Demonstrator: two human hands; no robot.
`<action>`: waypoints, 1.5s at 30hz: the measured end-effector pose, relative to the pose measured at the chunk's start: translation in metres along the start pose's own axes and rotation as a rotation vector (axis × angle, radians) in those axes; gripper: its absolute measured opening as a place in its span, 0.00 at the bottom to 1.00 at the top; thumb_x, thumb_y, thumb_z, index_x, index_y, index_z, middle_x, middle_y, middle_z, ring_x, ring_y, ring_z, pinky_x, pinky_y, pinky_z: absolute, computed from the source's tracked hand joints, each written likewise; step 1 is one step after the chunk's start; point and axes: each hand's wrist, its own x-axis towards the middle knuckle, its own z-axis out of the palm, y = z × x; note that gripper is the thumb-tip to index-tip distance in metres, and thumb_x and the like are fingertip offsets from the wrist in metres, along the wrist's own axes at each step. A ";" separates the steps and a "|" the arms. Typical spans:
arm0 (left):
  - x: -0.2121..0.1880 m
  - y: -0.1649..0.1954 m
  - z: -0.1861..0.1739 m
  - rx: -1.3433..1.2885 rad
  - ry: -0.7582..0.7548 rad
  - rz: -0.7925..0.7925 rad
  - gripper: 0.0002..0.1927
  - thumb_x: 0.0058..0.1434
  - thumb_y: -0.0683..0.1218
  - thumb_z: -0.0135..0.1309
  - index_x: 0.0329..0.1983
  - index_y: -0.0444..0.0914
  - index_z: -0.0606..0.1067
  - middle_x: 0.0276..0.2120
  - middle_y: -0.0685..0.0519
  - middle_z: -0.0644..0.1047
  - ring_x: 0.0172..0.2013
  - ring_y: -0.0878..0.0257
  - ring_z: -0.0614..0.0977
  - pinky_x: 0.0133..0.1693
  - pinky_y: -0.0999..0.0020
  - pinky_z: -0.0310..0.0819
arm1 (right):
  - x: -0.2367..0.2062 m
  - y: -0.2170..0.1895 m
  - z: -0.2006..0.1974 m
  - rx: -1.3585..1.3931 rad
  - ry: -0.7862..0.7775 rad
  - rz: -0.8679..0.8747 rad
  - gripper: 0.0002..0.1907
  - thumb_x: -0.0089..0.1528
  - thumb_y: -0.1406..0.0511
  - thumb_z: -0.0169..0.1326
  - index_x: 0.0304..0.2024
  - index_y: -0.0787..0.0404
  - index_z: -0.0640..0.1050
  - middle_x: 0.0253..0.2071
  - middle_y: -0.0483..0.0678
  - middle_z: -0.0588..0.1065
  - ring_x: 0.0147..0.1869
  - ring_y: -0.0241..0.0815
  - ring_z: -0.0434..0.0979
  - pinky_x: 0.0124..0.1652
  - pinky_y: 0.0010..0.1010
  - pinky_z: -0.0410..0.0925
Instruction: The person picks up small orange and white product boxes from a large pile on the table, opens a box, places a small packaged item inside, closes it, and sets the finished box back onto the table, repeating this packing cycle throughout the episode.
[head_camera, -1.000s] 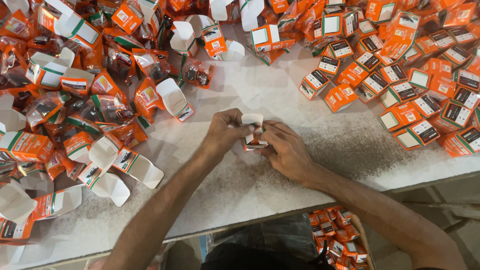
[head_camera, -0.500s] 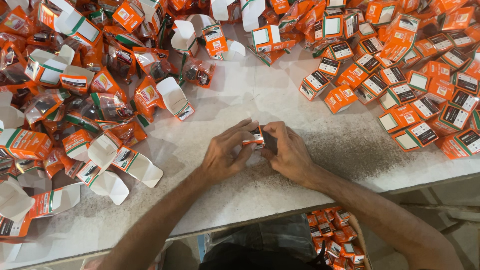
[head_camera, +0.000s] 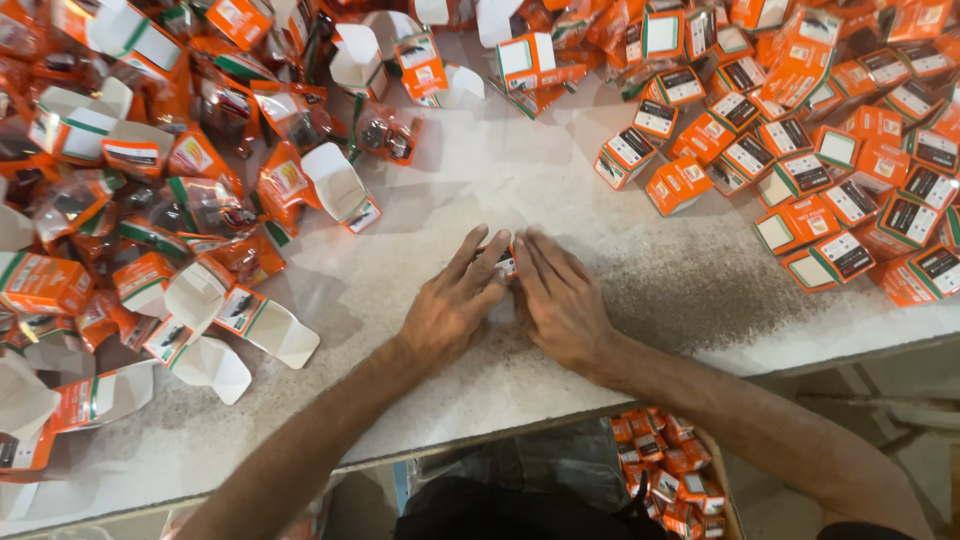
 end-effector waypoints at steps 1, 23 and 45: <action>0.001 0.000 0.002 -0.039 0.003 -0.017 0.15 0.51 0.35 0.59 0.40 0.35 0.69 0.70 0.38 0.65 0.70 0.34 0.67 0.60 0.51 0.75 | 0.004 0.000 -0.001 0.078 0.022 0.011 0.39 0.54 0.71 0.58 0.67 0.76 0.62 0.65 0.68 0.68 0.66 0.63 0.70 0.61 0.47 0.65; 0.043 -0.123 -0.018 0.516 0.181 -0.217 0.25 0.51 0.36 0.53 0.56 0.36 0.72 0.56 0.41 0.75 0.45 0.45 0.81 0.43 0.52 0.78 | 0.023 0.027 -0.001 0.402 -0.086 0.249 0.36 0.59 0.66 0.64 0.66 0.67 0.65 0.65 0.58 0.68 0.71 0.57 0.66 0.67 0.44 0.60; 0.018 0.001 -0.021 -0.002 0.301 0.182 0.20 0.60 0.32 0.57 0.55 0.30 0.67 0.51 0.38 0.76 0.64 0.35 0.73 0.64 0.37 0.71 | 0.021 0.026 -0.003 0.415 -0.069 0.255 0.28 0.49 0.66 0.71 0.51 0.63 0.79 0.49 0.53 0.80 0.55 0.53 0.79 0.54 0.41 0.71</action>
